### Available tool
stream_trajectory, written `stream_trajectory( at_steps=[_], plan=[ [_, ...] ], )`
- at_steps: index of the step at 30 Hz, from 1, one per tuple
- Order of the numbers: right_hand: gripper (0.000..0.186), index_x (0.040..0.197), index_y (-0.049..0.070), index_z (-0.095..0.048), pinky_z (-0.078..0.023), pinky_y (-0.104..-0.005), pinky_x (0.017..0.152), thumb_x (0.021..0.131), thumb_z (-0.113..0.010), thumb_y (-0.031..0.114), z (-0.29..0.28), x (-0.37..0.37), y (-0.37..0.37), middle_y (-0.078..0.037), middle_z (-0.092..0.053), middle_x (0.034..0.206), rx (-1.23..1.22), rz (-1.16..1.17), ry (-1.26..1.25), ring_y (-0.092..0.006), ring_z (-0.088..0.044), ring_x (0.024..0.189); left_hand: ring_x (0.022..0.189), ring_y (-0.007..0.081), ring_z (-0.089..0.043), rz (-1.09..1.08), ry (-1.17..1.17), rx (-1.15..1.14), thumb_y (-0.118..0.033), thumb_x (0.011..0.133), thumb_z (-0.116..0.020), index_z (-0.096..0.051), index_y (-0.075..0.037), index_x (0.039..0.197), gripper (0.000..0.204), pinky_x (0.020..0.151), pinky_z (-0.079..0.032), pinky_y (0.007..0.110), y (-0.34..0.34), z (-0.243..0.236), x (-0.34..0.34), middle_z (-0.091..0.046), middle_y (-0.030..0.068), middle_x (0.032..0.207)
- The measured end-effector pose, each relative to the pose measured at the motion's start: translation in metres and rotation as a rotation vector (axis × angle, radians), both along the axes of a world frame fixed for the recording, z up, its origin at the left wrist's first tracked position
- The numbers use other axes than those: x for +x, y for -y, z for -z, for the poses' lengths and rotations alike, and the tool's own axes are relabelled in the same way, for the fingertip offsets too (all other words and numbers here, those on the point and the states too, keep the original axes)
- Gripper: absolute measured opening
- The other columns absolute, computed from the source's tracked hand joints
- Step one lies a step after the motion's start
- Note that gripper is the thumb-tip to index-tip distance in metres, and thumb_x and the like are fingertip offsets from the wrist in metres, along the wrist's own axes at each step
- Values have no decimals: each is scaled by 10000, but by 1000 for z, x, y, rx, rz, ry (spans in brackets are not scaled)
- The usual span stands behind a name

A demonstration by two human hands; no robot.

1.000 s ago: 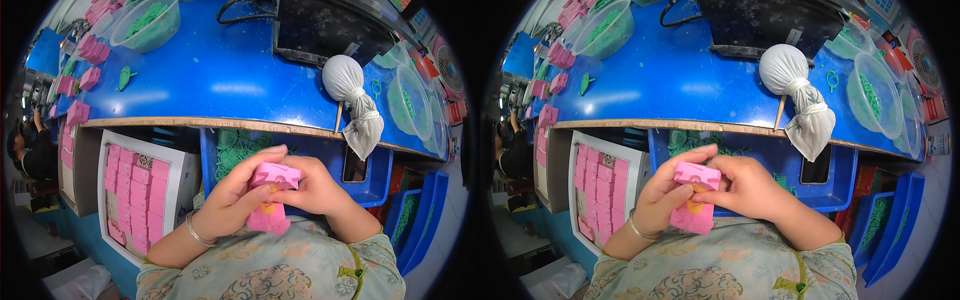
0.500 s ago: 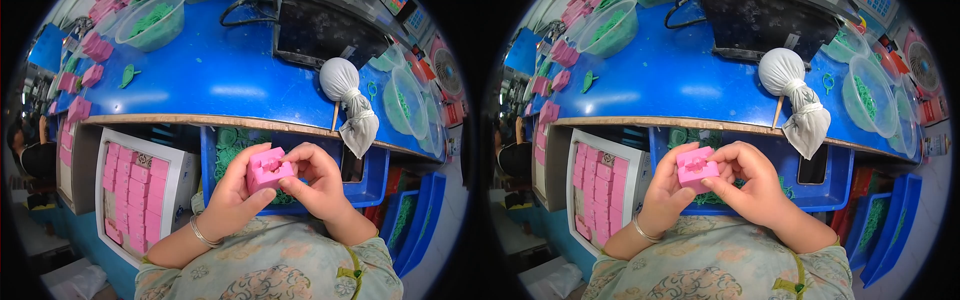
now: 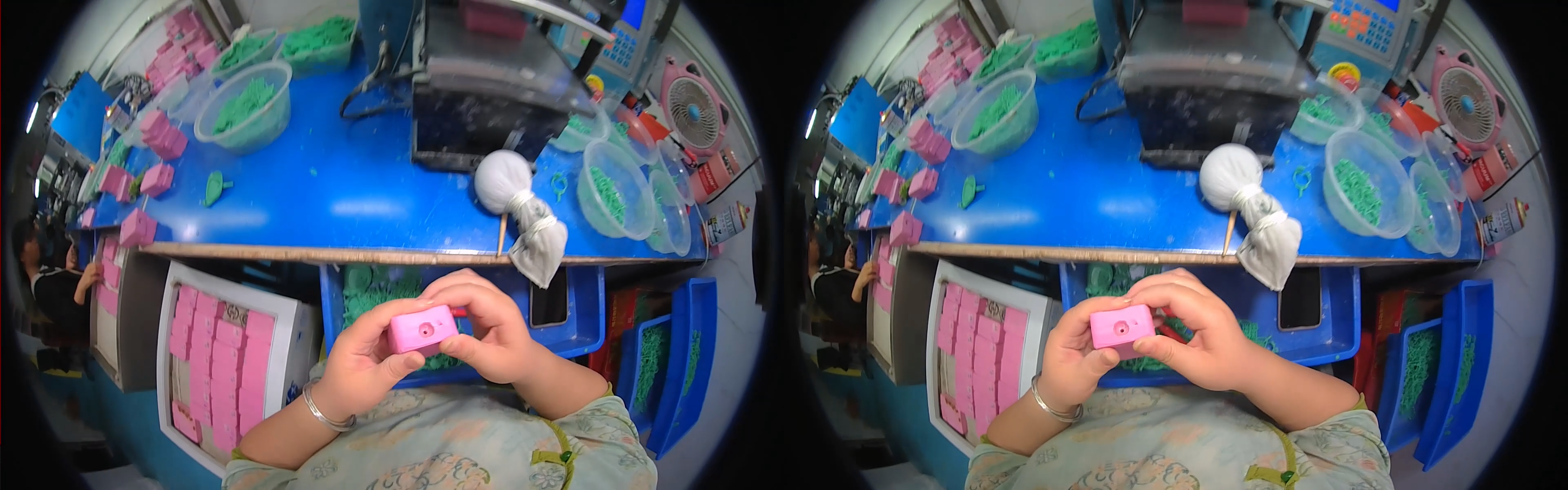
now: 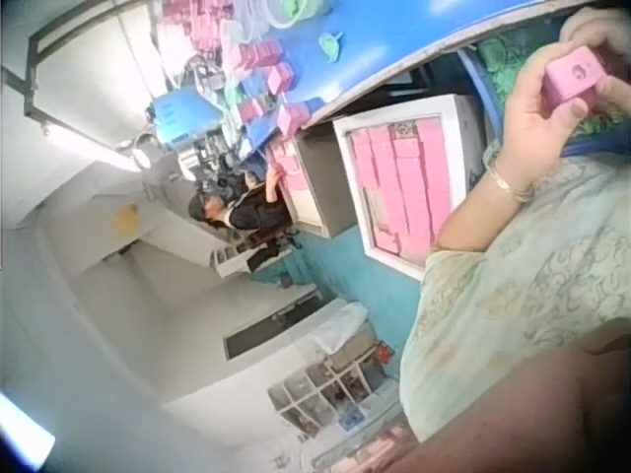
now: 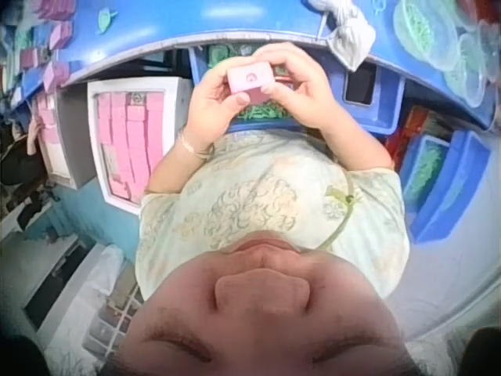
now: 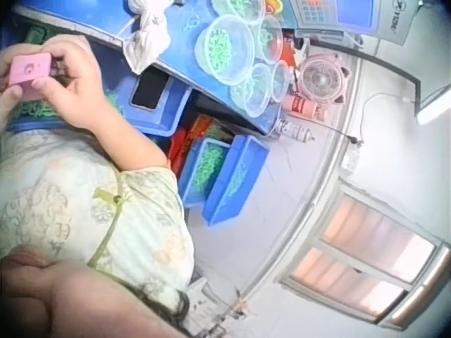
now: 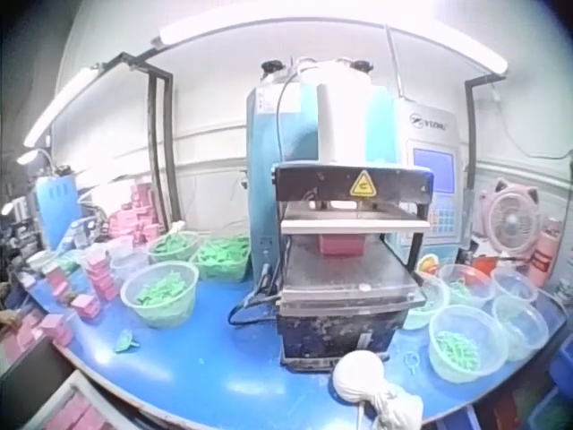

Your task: Cleaning excess wax from small jewelry components and placing them into rubber molds for casting preparation.

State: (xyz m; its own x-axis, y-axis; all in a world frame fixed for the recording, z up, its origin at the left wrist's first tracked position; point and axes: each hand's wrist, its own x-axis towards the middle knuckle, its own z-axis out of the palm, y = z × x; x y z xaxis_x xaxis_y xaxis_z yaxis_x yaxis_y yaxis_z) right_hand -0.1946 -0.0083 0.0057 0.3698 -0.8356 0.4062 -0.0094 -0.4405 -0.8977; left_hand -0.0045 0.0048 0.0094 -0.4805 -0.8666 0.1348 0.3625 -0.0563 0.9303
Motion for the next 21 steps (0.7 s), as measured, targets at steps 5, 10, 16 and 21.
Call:
stream_trajectory(
  at_steps=[5, 10, 16, 21],
  plan=[
    [337, 1052, 16, -580, -450, -324, 835, 769, -707, 149, -27, -1, 12, -127, -590, 1056, -94, 17, -100, -239, -566, 966, 1084, 236, -553, -35, -17, 28, -277, 841, -660, -444, -5, 1249, 535, 933, -448, 364, 14, -9, -2, -560, 145, 1153],
    [357, 1056, 9, -589, -452, -346, 813, 756, -705, 163, -39, 5, 10, -141, -631, 982, -409, 334, -290, -277, -602, 872, 1090, 167, -515, -205, -42, -100, -66, 868, -606, -436, -1, 1270, 441, 933, -439, 318, 14, -19, -21, -508, 97, 1212],
    [334, 1047, -9, -557, -450, -361, 853, 752, -698, 56, -24, 16, 8, -184, -616, 1053, -422, 423, -58, -271, -602, 958, 1028, 153, -533, -341, -9, -137, -276, 860, -633, -436, 23, 1249, 529, 888, -442, 294, 12, -24, -34, -537, 92, 1135],
    [322, 947, 20, -494, -461, -312, 793, 737, -736, 48, -22, 23, 7, -119, -594, 973, -95, 294, 340, -200, -583, 909, 1056, 156, -522, -334, 12, -262, -137, 869, -626, -439, 1, 1257, 453, 889, -450, 302, 15, -16, -27, -523, 85, 1163]
  ],
)
